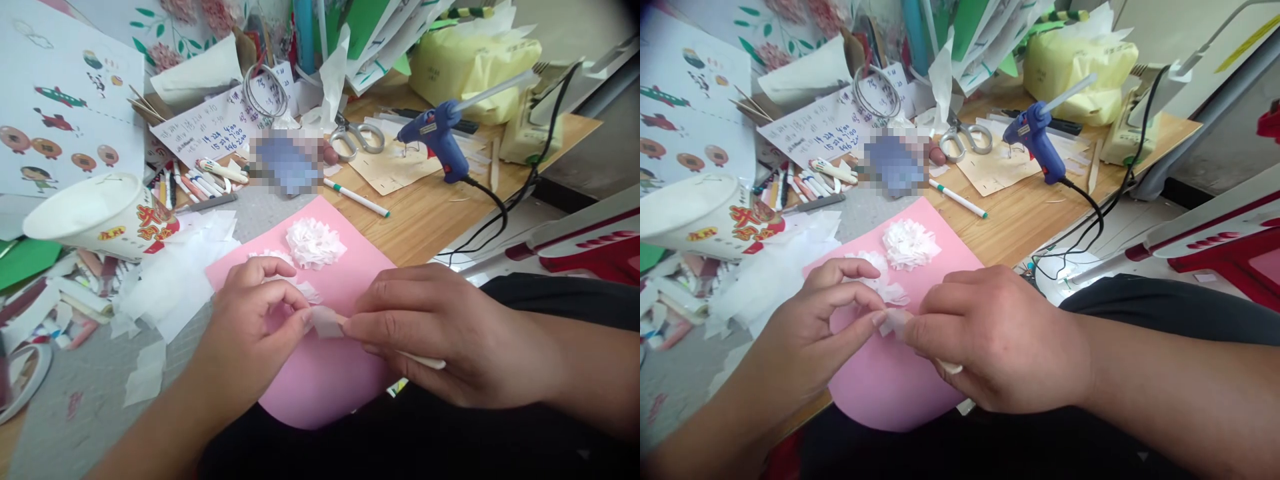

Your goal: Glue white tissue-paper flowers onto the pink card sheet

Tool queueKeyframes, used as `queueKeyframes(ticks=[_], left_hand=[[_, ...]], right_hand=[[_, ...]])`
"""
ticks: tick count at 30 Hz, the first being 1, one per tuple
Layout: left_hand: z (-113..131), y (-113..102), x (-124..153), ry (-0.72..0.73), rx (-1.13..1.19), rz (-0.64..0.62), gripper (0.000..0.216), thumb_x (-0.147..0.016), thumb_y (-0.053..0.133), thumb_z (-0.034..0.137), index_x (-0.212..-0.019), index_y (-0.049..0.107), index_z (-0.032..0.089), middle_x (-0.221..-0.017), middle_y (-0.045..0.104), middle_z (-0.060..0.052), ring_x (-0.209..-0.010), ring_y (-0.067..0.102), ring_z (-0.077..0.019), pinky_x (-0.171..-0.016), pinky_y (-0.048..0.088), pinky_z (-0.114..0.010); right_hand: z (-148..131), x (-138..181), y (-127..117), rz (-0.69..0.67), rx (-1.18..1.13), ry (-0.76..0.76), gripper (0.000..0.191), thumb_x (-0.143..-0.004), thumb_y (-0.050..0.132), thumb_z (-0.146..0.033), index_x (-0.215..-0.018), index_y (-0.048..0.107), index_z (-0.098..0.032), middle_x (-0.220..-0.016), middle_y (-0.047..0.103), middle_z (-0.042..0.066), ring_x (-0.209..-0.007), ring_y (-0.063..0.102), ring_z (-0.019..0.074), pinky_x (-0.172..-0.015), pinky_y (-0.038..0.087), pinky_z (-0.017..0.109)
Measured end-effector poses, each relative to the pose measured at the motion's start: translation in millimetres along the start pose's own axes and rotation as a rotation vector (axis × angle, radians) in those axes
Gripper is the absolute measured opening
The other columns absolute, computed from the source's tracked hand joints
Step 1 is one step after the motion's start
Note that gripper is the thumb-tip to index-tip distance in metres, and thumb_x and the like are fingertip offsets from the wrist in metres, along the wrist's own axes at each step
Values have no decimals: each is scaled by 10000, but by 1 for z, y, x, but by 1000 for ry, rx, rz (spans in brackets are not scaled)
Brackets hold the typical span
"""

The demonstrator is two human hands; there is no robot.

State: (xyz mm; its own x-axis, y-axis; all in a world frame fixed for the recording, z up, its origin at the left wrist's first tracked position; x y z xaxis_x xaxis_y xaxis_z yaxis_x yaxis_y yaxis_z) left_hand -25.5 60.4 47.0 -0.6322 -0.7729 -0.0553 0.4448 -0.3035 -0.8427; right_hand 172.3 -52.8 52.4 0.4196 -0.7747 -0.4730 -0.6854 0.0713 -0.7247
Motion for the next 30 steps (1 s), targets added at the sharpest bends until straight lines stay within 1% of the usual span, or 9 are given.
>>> queueKeyframes(ticks=[3, 5, 8, 12, 14, 17, 19, 26, 30], left_hand=[[-4, 1, -3, -10, -112, 88, 228, -806, 600, 388, -647, 751, 322, -1073, 694, -70, -1135, 633, -354, -990, 480, -666], [-4, 2, -4, -12, -161, 131, 230, -794, 590, 362, -630, 744, 313, -1056, 699, -75, -1117, 625, -366, -927, 470, -653], [-3, 5, -3, 18, -231, 170, 233, -801, 590, 340, -623, 733, 300, -1058, 704, -82, -1084, 617, -358, -848, 462, -584], [-2, 5, 0, 79, -297, 191, 246, -822, 582, 324, -625, 726, 293, -1055, 706, -88, -1051, 608, -340, -781, 430, -518], [-1, 4, 1, 92, -308, 182, 247, -823, 585, 322, -623, 729, 297, -1042, 709, -90, -1047, 600, -344, -758, 406, -501], [0, 4, 1, 111, -319, 172, 238, -820, 598, 318, -624, 731, 300, -1023, 713, -87, -1033, 588, -337, -743, 381, -479], [1, 4, 1, 128, -330, 171, 243, -830, 594, 306, -627, 729, 298, -1014, 710, -87, -1022, 587, -334, -735, 368, -472], [1, 4, 4, 204, -339, 182, 244, -857, 590, 285, -659, 732, 293, -976, 702, -92, -1006, 589, -345, -742, 361, -484], [-1, 4, 6, 219, -329, 153, 208, -849, 630, 292, -691, 763, 317, -992, 714, -76, -1033, 611, -338, -766, 377, -492]], right_hand=[[0, 0, -1, -3, 2, 12, 224, -980, 566, -94, -1084, 765, -98, -892, 771, 88, -764, 683, 186, -624, 505, 304], [0, 1, -1, -8, 12, 14, 205, -974, 565, -87, -1029, 760, -110, -905, 775, 91, -778, 693, 189, -630, 514, 304], [-2, 3, -4, 15, 16, 8, 178, -979, 555, -92, -994, 723, -147, -909, 778, 78, -788, 707, 178, -648, 533, 295], [-4, 8, -11, 202, 55, 15, 127, -964, 579, -117, -965, 664, -211, -892, 765, 61, -822, 732, 176, -688, 562, 288], [-4, 8, -12, 251, 35, 18, 143, -969, 574, -108, -1000, 659, -219, -870, 748, 48, -787, 717, 160, -670, 556, 276], [-4, 2, -7, 155, -49, 17, 171, -962, 563, -71, -1016, 670, -192, -886, 751, 58, -771, 697, 149, -668, 549, 267], [-4, -1, -4, 98, -49, 16, 175, -964, 553, -68, -996, 690, -172, -911, 766, 81, -798, 708, 163, -686, 554, 276], [3, -4, 3, 51, -4, 8, 201, -985, 558, -95, -1044, 750, -109, -903, 782, 102, -776, 709, 180, -661, 545, 288], [4, -5, 8, 28, -24, 16, 190, -954, 574, -56, -987, 754, -105, -912, 786, 110, -802, 724, 182, -687, 555, 284]])
Point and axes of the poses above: each hand's wrist, its own x-axis away from the middle knuckle, its own y-axis out of the palm, z = x × y, the point moved 3 cm from there along -x, towards the middle knuckle
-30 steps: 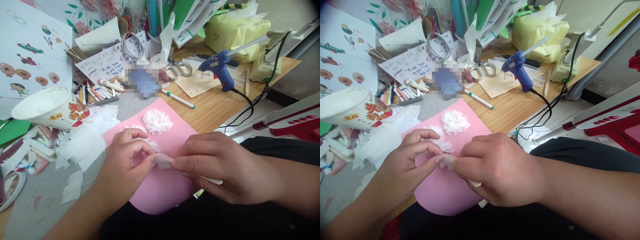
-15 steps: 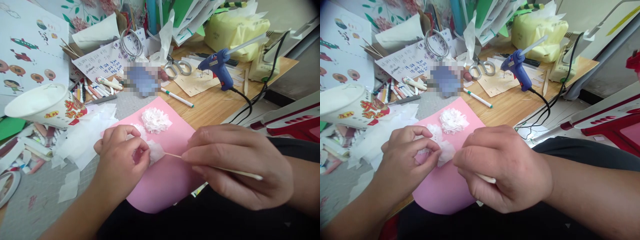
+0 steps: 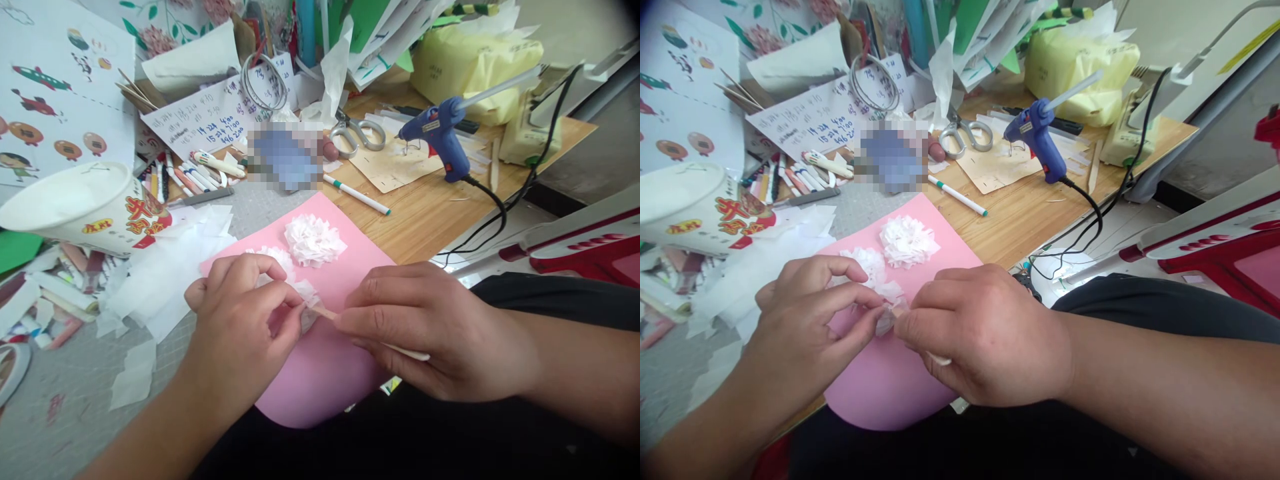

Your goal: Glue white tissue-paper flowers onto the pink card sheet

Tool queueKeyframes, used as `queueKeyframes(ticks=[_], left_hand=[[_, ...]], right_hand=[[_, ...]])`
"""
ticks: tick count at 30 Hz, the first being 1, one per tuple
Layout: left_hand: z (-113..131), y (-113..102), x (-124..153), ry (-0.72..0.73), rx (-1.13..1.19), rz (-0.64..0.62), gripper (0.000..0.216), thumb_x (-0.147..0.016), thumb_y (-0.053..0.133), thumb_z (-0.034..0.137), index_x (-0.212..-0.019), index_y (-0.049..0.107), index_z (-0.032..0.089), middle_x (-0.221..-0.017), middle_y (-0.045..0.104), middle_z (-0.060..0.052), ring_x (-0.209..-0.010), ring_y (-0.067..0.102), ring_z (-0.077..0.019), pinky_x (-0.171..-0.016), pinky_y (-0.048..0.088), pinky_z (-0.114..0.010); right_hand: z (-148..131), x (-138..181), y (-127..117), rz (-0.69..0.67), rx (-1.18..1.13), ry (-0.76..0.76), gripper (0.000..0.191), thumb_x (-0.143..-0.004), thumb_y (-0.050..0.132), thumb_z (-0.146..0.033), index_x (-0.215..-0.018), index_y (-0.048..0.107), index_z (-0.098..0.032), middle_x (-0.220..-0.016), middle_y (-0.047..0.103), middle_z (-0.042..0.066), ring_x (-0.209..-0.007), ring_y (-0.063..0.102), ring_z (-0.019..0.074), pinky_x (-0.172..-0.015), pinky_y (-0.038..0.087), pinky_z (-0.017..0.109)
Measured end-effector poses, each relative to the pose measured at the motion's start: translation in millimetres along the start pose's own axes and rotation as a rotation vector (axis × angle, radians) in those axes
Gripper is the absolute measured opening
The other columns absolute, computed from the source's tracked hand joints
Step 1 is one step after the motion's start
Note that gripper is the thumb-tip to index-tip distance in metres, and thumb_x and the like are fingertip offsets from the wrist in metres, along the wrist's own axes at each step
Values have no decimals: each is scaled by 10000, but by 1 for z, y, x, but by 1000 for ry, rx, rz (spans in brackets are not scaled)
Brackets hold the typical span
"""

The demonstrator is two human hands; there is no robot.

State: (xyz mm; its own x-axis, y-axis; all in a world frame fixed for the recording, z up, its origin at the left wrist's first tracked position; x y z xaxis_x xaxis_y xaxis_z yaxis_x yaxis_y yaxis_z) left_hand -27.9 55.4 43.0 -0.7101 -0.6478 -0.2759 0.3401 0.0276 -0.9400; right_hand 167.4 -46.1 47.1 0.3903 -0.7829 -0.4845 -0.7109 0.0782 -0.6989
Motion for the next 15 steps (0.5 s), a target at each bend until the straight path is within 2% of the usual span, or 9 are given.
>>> queueKeyframes(ticks=[8, 15], left_hand=[[-8, -7, 0, -22, 131, -5, 198, -871, 605, 329, -758, 766, 350, -982, 716, -52, -1001, 640, -293, -815, 433, -512], [-20, -9, 0, -2, 130, 16, 216, -878, 560, 301, -798, 752, 359, -1003, 685, -31, -997, 626, -296, -853, 401, -541]], right_hand=[[3, 3, 1, 5, -48, 81, 200, -968, 573, -40, -1040, 725, -148, -953, 804, 93, -831, 742, 165, -705, 572, 264], [7, 4, 3, -3, -130, 124, 228, -973, 566, -20, -1063, 722, -161, -994, 812, 111, -885, 765, 178, -737, 601, 266]])
Point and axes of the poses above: each hand's wrist, its own x-axis away from the middle knuckle, its own y-axis out of the palm, z = x × y, the point moved 3 cm from there along -x, towards the middle knuckle
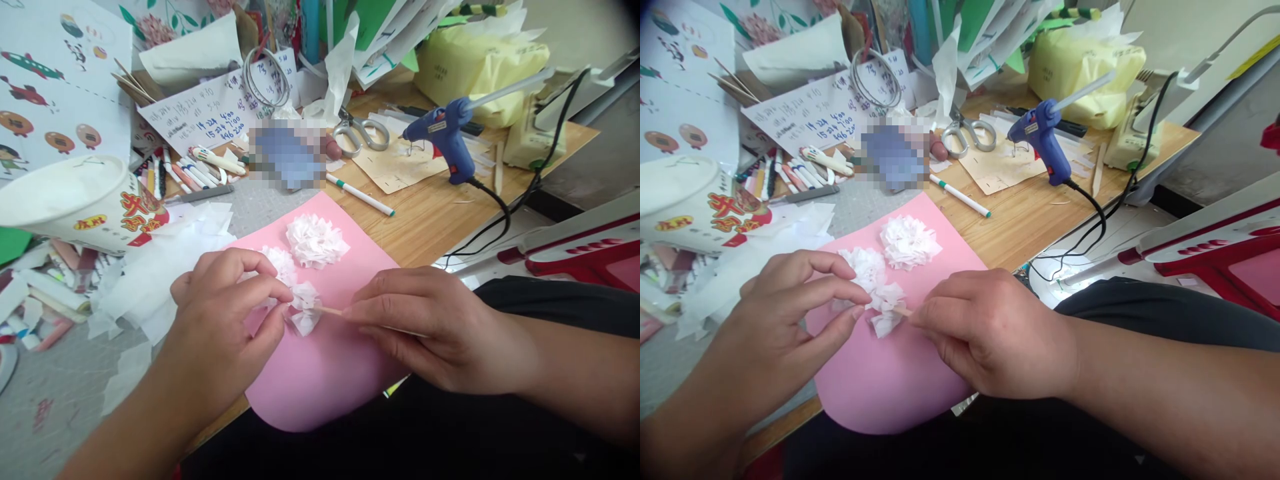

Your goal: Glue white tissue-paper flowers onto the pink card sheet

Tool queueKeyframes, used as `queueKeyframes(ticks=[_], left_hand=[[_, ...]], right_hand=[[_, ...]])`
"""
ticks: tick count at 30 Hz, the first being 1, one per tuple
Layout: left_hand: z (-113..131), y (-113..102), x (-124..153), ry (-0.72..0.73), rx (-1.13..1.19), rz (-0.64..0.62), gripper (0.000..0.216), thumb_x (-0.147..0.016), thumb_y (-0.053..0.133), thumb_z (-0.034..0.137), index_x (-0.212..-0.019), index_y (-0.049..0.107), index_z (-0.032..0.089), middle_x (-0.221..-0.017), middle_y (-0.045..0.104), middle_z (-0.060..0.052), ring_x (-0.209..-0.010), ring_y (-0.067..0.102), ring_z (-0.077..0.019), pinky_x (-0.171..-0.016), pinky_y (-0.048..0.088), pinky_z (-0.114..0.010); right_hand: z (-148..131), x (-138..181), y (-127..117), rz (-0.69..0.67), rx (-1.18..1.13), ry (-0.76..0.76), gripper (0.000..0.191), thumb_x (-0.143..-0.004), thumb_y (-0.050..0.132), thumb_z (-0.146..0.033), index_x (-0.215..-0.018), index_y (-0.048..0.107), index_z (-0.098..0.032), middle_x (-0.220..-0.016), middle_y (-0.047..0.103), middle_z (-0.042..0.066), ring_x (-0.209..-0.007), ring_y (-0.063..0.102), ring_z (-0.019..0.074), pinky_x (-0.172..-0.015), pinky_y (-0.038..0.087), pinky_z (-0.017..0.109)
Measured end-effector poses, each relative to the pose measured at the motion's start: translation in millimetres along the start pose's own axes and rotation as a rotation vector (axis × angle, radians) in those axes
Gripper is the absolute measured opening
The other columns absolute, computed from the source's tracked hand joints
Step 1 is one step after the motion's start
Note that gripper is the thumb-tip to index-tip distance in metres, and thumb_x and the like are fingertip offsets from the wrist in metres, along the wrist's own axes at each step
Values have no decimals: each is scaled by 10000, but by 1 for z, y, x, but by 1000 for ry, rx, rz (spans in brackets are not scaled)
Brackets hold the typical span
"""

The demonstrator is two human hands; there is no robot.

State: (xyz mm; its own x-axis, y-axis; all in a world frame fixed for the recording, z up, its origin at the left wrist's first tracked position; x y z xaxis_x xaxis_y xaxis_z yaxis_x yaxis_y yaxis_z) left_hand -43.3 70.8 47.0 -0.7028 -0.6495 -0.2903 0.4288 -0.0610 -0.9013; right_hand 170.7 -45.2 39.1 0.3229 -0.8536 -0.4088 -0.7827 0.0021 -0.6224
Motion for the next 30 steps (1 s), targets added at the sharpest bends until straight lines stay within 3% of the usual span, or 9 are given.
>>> queueKeyframes(ticks=[12, 23, 30], left_hand=[[6, 2, 0, 70, -56, -10, 210, -888, 555, 243, -847, 740, 334, -984, 677, -36, -962, 591, -280, -785, 307, -466], [6, 8, 2, 157, 15, -35, 250, -962, 533, 208, -917, 744, 334, -1077, 632, -9, -1047, 582, -256, -880, 340, -468], [0, 7, 2, 111, 44, -69, 238, -924, 539, 223, -916, 748, 338, -1103, 629, -3, -1084, 589, -261, -934, 358, -503]], right_hand=[[-4, -2, -10, 48, 7, 19, 237, -946, 552, -12, -1049, 721, -143, -933, 809, 110, -827, 773, 173, -712, 612, 255], [-12, -2, -13, 112, -21, -34, 197, -956, 570, -33, -1048, 717, -126, -850, 771, 106, -760, 750, 163, -663, 592, 234], [-11, -7, -13, 79, 12, -21, 220, -971, 550, -40, -1074, 717, -141, -921, 794, 117, -831, 771, 169, -715, 614, 243]])
Point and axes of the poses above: each hand's wrist, its own x-axis away from the middle knuckle, its own y-axis out of the palm, z = x × y, the point moved 3 cm from there along -x, towards the middle knuckle
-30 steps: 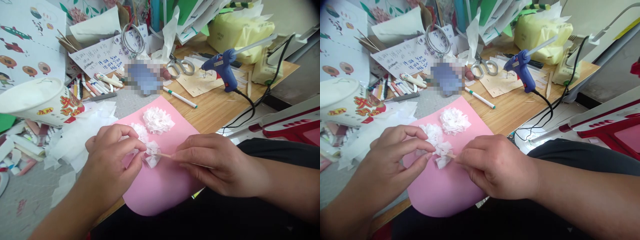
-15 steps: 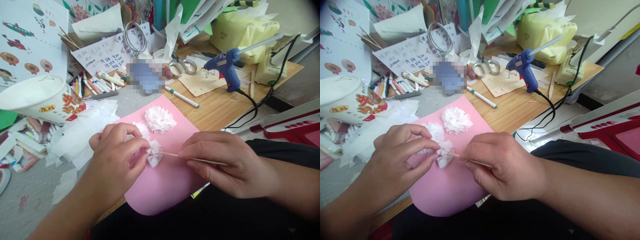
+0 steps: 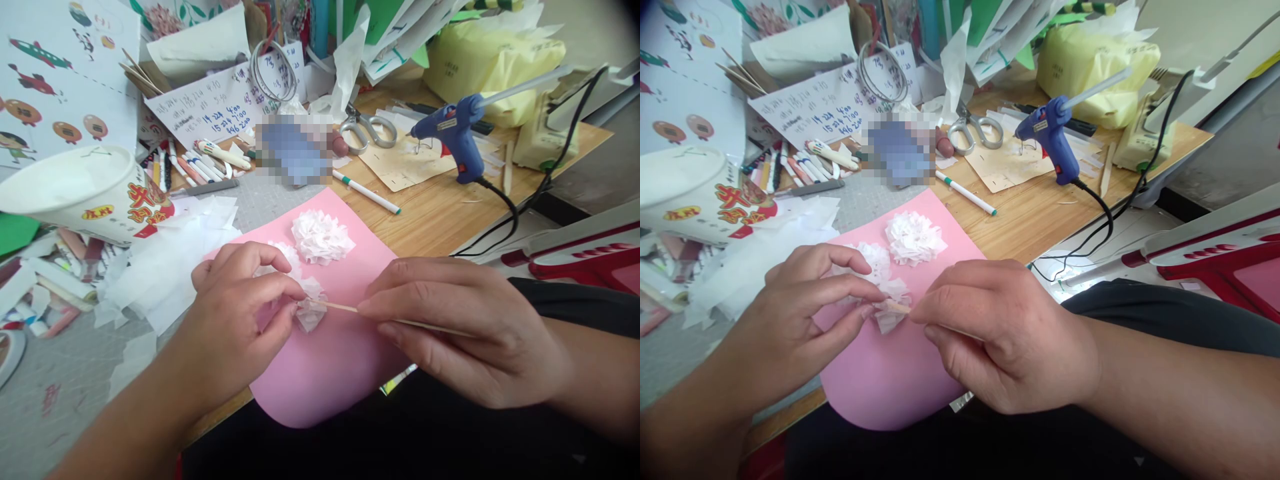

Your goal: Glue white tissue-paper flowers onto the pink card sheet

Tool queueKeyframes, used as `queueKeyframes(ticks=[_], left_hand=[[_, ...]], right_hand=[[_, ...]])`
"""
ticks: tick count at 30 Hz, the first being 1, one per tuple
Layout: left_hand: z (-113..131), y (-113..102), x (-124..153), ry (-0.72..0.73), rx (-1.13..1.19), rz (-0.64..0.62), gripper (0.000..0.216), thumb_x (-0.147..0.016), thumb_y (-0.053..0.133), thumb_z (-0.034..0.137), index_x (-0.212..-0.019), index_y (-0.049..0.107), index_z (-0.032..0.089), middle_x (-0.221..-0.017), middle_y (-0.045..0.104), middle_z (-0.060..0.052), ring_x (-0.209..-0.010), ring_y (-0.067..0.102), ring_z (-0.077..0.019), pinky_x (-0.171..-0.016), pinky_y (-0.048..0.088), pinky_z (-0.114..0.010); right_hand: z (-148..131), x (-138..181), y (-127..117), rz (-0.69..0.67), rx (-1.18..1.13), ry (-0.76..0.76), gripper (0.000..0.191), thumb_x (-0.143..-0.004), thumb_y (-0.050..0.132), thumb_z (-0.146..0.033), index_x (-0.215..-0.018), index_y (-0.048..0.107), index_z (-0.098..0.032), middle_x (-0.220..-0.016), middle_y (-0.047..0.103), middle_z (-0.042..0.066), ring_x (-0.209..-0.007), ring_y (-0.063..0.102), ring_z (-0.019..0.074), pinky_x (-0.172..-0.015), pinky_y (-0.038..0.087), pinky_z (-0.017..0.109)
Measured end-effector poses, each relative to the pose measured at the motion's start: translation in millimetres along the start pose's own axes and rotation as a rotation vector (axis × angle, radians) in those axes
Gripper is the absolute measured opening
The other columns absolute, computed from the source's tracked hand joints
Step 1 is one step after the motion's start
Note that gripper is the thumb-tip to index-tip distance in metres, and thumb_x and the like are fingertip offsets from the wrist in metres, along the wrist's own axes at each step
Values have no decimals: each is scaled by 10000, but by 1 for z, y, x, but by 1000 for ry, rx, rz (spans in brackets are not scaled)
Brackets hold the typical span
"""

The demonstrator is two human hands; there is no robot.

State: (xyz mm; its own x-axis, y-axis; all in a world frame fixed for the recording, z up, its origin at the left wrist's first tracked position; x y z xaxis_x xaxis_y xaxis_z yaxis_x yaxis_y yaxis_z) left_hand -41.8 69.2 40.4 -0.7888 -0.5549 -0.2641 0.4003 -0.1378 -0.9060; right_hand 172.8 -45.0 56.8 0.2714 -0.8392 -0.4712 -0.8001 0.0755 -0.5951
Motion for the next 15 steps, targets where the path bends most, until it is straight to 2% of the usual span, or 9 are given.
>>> queueKeyframes(ticks=[7, 12, 15], left_hand=[[-3, 1, 1, 1, 27, -13, 198, -910, 555, 224, -863, 719, 323, -1081, 634, 5, -1064, 587, -247, -944, 358, -510], [-4, 0, 0, -9, 25, -6, 216, -905, 564, 214, -867, 743, 329, -1087, 623, -7, -1061, 587, -248, -958, 366, -520], [-2, 0, -1, 24, -11, -4, 249, -902, 565, 194, -877, 768, 336, -1115, 624, -16, -1078, 578, -254, -943, 354, -503]], right_hand=[[-1, 1, 4, -2, -22, 33, 297, -964, 512, -22, -1072, 710, -215, -943, 786, 66, -862, 756, 159, -740, 597, 236], [2, 3, 1, -100, -59, 21, 251, -937, 521, -6, -969, 684, -195, -902, 779, 79, -791, 737, 158, -681, 570, 246], [4, 4, -4, -38, -65, 19, 244, -938, 516, -10, -947, 678, -192, -894, 776, 78, -778, 724, 151, -666, 550, 242]])
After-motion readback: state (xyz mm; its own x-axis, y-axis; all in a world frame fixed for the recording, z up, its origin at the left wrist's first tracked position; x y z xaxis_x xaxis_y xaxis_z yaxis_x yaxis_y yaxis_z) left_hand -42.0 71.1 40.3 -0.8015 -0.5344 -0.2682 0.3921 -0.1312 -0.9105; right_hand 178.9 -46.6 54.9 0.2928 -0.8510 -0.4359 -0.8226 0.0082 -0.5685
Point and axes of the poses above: each hand's wrist, its own x-axis away from the middle knuckle, its own y-axis out of the palm, z = x × y, the point moved 3 cm from there along -x, towards the middle knuckle
